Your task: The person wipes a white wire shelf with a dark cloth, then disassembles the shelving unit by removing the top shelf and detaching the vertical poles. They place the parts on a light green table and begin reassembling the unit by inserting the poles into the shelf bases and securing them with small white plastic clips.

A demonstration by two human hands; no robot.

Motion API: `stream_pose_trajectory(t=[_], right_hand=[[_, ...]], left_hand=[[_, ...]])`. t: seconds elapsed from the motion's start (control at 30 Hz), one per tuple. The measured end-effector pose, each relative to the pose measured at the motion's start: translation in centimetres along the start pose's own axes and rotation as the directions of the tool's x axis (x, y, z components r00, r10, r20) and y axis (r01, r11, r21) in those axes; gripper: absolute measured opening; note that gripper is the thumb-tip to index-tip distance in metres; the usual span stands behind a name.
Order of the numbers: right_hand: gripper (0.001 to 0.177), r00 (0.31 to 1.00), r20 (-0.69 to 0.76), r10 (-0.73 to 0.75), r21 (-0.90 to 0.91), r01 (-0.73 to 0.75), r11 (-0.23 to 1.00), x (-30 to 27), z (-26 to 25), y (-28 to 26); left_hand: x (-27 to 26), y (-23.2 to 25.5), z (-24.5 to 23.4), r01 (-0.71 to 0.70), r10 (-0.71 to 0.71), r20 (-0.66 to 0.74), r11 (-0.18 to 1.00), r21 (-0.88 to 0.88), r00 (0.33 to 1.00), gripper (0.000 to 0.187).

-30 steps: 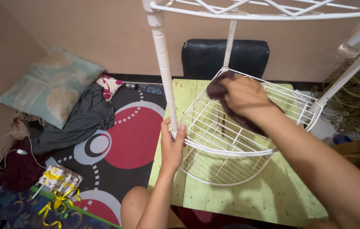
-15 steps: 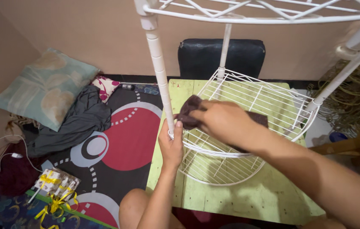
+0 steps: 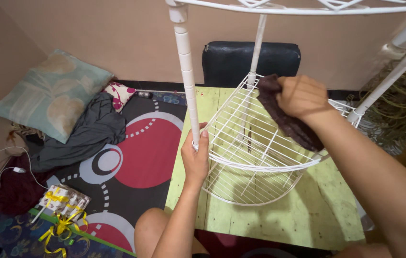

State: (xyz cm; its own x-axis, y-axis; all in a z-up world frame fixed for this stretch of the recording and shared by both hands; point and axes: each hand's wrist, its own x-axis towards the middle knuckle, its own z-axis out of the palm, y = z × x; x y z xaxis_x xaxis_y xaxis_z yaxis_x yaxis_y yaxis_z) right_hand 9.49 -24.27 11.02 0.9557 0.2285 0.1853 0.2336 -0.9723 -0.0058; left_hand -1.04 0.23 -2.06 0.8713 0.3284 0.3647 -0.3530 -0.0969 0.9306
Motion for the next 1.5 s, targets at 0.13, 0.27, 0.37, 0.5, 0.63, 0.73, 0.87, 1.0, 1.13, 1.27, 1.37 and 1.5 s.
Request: stream_pose_trajectory(t=[0.13, 0.27, 0.37, 0.5, 0.63, 0.73, 0.87, 1.0, 1.13, 1.27, 1.37, 1.5], right_hand=[[0.042, 0.966, 0.254, -0.058, 0.008, 0.058, 0.998, -1.1, -0.7, -4.6], [0.024, 0.924, 0.053, -0.378, -0.023, 0.379, 0.925, -5.4, -0.7, -9.1], [0.020, 0.836, 0.039, -0.548, -0.032, 0.549, 0.835, -6.9, -1.2, -10.9], [0.017, 0.796, 0.176, -0.579, -0.032, 0.592, 0.805, -6.7, -2.7, -10.6], [0.032, 0.794, 0.328, -0.511, 0.031, 0.532, 0.846, -7.5, -5.0, -8.1], [0.037, 0.799, 0.420, -0.431, -0.049, 0.494, 0.868, -8.6, -6.6, -6.3], [0.040, 0.832, 0.455, -0.317, -0.111, 0.406, 0.907, -9.9, -8.2, -3.6], [0.032, 0.872, 0.489, 0.019, -0.307, 0.152, 0.939, -10.7, -8.8, -0.9], [0.034, 0.926, 0.334, 0.174, -0.413, -0.023, 0.911, -11.4, -8.5, 1.3], [0.042, 0.969, 0.223, 0.105, -0.183, -0.064, 0.981, -13.2, -7.3, 2.5], [0.046, 0.979, 0.206, -0.003, -0.066, 0.017, 0.998, -14.8, -5.8, 3.6], [0.042, 0.999, 0.028, 0.028, -0.050, -0.027, 0.998, -15.5, -3.8, 6.6]], left_hand=[[0.0, -0.4, 0.0, -0.042, 0.043, -0.008, 0.998, 0.048, 0.999, 0.036], [0.2, -0.7, 0.2, 0.008, -0.008, -0.011, 1.000, 0.016, 1.000, 0.041], [0.3, -0.8, 0.0, -0.095, 0.095, 0.012, 0.995, -0.039, 0.995, 0.044], [0.4, -0.8, -0.1, -0.069, 0.069, 0.021, 0.998, 0.002, 0.997, 0.049], [0.4, -0.8, -0.1, 0.057, -0.057, 0.011, 0.997, 0.050, 0.998, 0.051], [0.3, -0.7, -0.2, -0.045, 0.045, 0.010, 0.998, 0.047, 0.999, 0.049], [0.4, -0.8, -0.1, -0.019, 0.018, 0.009, 0.999, 0.027, 1.000, 0.048], [0.4, -0.7, -0.2, 0.030, -0.030, 0.021, 0.999, 0.015, 0.999, 0.048], [0.1, -0.8, -0.2, 0.005, -0.006, 0.012, 1.000, 0.012, 1.000, 0.048], [0.3, -0.7, -0.3, 0.029, -0.029, 0.016, 1.000, 0.004, 0.999, 0.049], [0.4, -0.7, -0.3, 0.038, -0.038, 0.025, 0.999, -0.031, 0.999, 0.049], [0.4, -0.8, -0.5, 0.057, -0.056, 0.035, 0.998, -0.034, 0.998, 0.051]])
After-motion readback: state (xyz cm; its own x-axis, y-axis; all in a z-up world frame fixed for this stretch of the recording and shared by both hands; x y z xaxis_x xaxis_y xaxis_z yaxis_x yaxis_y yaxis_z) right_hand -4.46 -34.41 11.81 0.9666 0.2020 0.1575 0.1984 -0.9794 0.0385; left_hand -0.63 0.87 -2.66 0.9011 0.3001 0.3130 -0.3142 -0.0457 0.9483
